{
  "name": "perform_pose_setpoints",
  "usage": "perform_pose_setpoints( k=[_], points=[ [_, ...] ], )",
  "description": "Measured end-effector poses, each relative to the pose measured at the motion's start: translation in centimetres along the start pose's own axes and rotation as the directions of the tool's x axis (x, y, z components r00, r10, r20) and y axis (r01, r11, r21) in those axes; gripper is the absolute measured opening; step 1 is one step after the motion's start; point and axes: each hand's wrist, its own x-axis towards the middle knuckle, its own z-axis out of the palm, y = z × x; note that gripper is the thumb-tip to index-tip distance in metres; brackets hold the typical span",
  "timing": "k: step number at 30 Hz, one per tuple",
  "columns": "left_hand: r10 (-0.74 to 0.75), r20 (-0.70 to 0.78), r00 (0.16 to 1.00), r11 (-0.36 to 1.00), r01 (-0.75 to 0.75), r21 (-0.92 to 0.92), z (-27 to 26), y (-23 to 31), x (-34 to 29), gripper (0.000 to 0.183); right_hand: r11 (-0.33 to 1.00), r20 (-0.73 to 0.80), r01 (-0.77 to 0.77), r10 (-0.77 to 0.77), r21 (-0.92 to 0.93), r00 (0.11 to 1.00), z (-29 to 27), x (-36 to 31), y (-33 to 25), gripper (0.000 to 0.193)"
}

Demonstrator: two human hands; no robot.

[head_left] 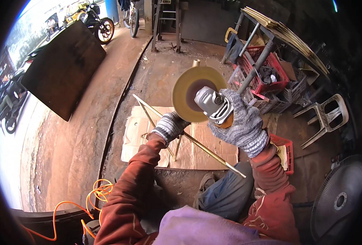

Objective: The person uses a handheld angle grinder to sand and smooth the surface of several thin metal rods while wearing gloves.

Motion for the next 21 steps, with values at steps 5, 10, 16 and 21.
perform_pose_setpoints(
  k=[5,10,16,21],
  points=[
    [0.162,-0.096,0.982,0.980,-0.171,-0.099,-0.6,1.0,-1.1,0.022,0.994,0.066,-0.105,0.103,0.014,0.992,0.3,-1.1,0.5,0.079],
    [0.127,0.021,0.992,0.987,-0.129,0.095,-1.1,0.3,-0.6,0.020,0.995,0.083,-0.094,0.092,0.019,0.992,0.9,-1.7,0.9,0.079],
    [0.010,-0.046,0.999,0.890,-0.030,-0.455,-0.1,0.2,-1.4,0.021,0.998,-0.032,-0.052,0.054,0.045,0.998,0.8,-0.3,1.1,0.079],
    [0.204,-0.036,0.978,0.975,-0.200,0.099,-0.4,-1.4,0.3,0.017,0.997,0.006,-0.051,0.050,0.064,0.999,1.1,-1.3,0.2,0.078]
  ],
)
